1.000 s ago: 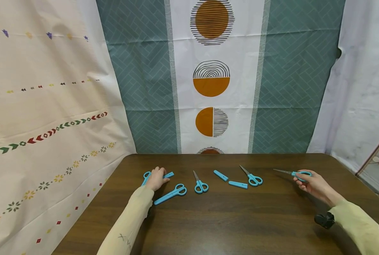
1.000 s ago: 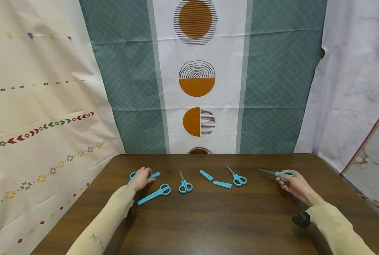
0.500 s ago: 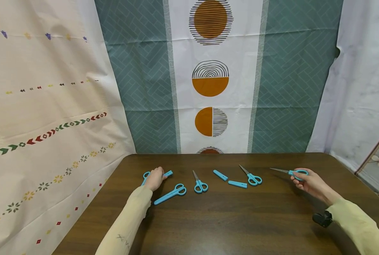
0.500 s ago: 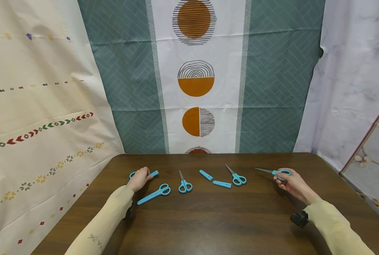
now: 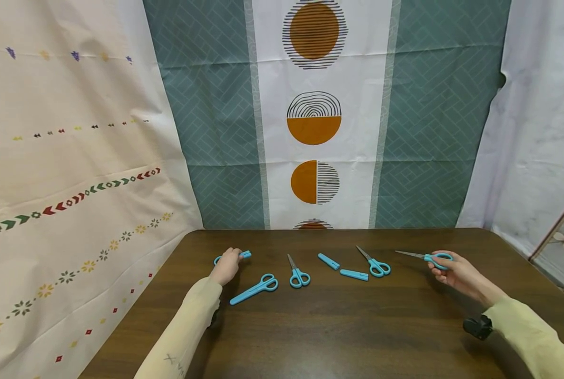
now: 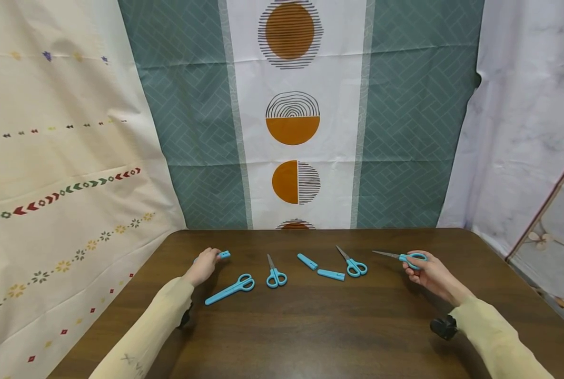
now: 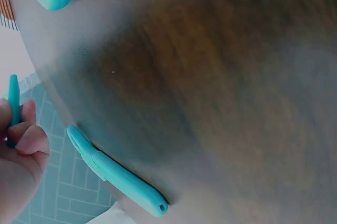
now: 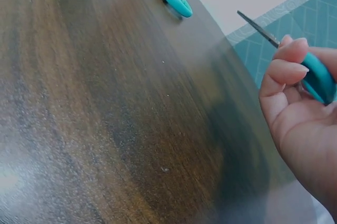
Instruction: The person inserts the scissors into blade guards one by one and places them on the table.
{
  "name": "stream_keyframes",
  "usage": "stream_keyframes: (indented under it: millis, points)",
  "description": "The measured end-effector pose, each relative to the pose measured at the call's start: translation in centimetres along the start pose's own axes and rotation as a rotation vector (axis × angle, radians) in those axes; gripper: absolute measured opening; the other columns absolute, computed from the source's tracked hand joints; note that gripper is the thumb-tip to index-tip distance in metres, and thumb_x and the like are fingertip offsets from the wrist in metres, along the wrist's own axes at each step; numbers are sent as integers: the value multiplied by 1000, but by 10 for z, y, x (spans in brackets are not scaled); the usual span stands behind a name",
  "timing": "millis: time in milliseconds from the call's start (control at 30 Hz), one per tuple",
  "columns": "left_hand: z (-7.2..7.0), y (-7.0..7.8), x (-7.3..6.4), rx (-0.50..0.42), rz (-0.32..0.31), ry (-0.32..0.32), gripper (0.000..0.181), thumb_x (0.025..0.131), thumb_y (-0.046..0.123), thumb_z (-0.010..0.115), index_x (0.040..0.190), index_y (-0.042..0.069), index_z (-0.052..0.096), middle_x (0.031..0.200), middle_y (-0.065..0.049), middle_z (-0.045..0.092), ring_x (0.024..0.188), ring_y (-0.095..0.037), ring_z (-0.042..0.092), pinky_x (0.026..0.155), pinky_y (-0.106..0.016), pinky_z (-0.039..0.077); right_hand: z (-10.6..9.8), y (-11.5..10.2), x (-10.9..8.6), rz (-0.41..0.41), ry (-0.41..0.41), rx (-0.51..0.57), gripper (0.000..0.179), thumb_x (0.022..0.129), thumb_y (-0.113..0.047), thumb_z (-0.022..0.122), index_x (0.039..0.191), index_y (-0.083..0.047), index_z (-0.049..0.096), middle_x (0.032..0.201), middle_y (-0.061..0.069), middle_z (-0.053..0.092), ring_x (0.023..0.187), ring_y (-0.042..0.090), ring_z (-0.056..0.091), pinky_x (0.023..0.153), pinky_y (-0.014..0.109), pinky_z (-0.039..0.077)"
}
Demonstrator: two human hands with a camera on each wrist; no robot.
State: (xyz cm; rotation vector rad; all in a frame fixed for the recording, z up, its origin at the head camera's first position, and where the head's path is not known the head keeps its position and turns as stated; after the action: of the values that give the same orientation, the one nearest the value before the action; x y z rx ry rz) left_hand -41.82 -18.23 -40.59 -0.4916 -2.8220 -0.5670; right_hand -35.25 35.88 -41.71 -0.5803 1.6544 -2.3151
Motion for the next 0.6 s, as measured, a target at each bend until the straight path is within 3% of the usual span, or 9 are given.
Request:
stream_keyframes:
  millis: [133, 300, 467, 600]
  points:
    - [-1, 2, 1, -28, 13, 3, 21, 93, 7, 50, 107, -9, 55, 89, -12, 50, 80, -26, 52, 69, -36, 44, 1, 0, 3, 0, 19, -57, 11, 98, 2, 30, 103, 0, 40, 84, 4, 56, 64, 9, 48, 55, 22, 41]
    - [-2, 1, 5, -75, 16, 9, 22, 91, 14, 56, 104, -3, 58, 87, -6, 50, 77, -21, 50, 69, -34, 43, 0, 0, 5, -5, 90, -117, 12, 96, 4, 37, 106, 3, 30, 84, 1, 57, 64, 8, 47, 55, 22, 41]
    - [-4, 6, 6, -96, 61, 16, 15, 89, 15, 59, 96, 1, 61, 85, -4, 55, 79, -20, 54, 70, -35, 44, 3, 0, 5, -3, 94, -116, 12, 96, 3, 36, 106, 3, 30, 84, 2, 58, 63, 8, 48, 55, 22, 42]
    - [-7, 14, 5, -167, 80, 15, 12, 88, 15, 61, 93, 4, 62, 84, -1, 58, 73, -16, 53, 65, -33, 44, 4, 1, 4, 6, 113, -116, 16, 96, 2, 37, 108, 3, 27, 83, 4, 58, 62, 8, 48, 54, 22, 42]
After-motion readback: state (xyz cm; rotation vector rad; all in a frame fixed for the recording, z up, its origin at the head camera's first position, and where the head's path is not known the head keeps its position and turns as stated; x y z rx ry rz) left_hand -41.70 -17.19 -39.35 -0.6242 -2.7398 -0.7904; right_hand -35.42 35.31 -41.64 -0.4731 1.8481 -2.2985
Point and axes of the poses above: each hand's wrist, its own x-axis towards the middle knuckle, its own z-axis out of the palm, y = z × x, the point moved 4 cm from there along x, towards the middle knuckle
